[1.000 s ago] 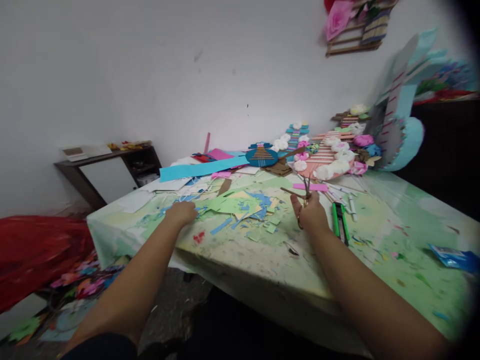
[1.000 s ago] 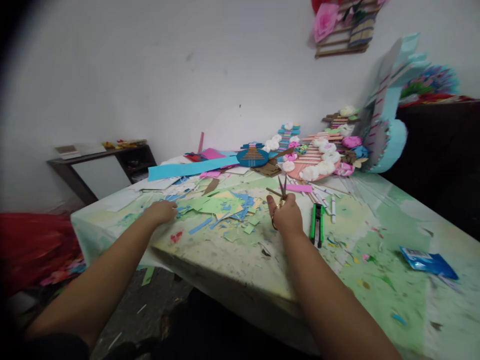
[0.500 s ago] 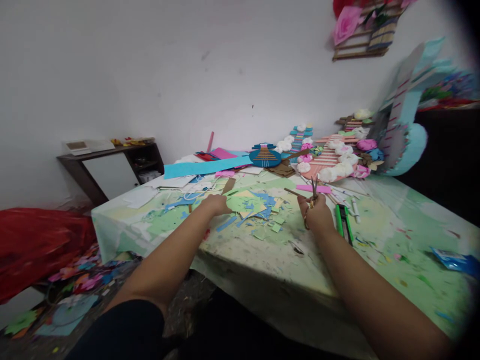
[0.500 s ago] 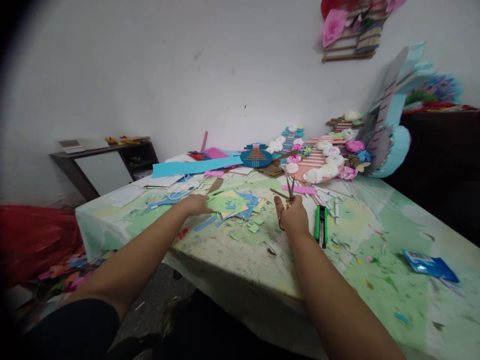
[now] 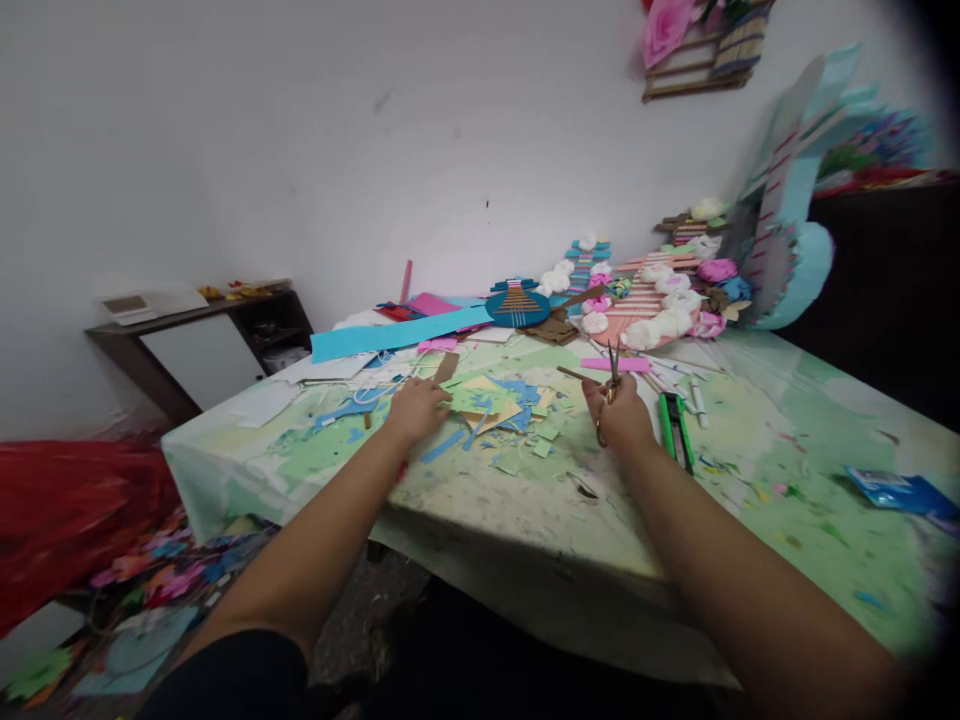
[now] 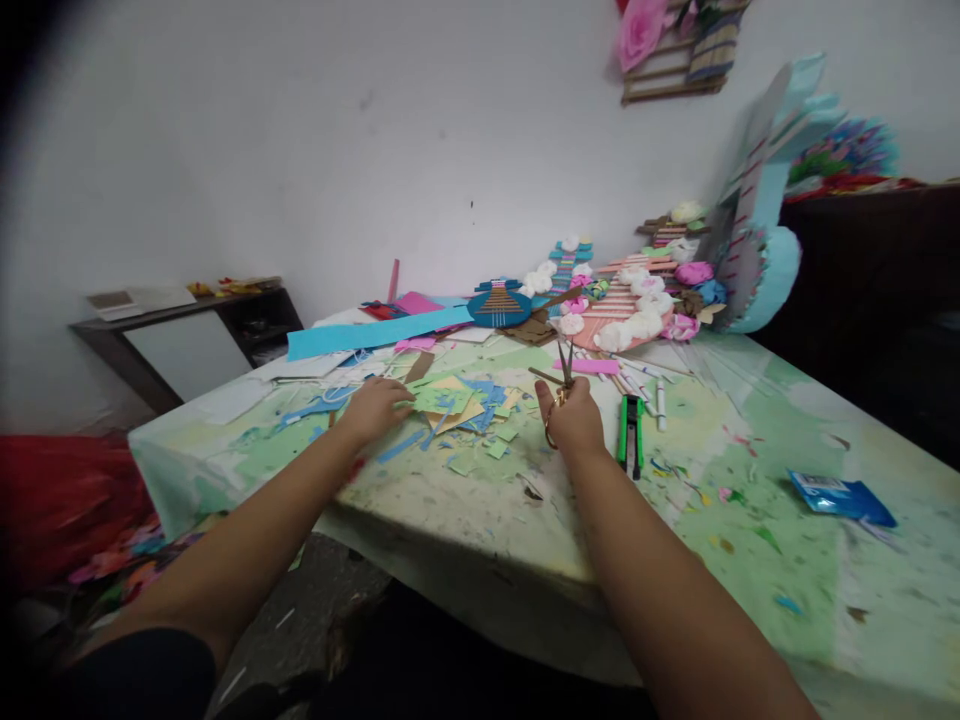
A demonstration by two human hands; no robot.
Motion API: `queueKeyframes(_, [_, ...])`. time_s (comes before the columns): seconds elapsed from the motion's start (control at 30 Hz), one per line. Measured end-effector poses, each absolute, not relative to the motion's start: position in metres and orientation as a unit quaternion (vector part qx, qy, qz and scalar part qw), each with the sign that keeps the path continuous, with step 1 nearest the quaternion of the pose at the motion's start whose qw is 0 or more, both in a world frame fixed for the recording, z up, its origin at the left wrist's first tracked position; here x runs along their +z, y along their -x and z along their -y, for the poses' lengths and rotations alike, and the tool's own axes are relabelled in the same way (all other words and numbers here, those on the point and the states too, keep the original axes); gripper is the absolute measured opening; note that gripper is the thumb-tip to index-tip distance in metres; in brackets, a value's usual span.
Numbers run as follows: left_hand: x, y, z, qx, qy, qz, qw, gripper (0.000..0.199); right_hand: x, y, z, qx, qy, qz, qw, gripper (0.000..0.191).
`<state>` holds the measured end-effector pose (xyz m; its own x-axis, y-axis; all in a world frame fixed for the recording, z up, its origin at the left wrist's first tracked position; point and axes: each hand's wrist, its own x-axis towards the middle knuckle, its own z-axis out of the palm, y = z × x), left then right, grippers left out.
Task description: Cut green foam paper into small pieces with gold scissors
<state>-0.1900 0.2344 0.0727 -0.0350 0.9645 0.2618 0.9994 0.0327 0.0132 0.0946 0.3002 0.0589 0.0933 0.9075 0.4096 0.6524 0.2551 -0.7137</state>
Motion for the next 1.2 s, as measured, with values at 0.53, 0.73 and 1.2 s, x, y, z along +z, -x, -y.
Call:
queueKeyframes(0.53, [0.088,0.209,-0.208,-0.165,0.662,0.678,0.274,0.032,0.065,-0.094,-0.296,0.184,0.583,0.654,0.446,0.043])
queueKeyframes(0.73, [0.082,0.173,-0.201,-0.326,0.736,0.485,0.342,0.029,0.064,-0.071,-0.281,0.334,0.465,0.664,0.481,0.033])
queueKeyframes(1.2, [0.085,0.067,-0.275,-0.704,0.413,0.432,-0.384,0.03,0.059,-0.066,-0.294,0.494,0.404,0.577,0.51,0.028])
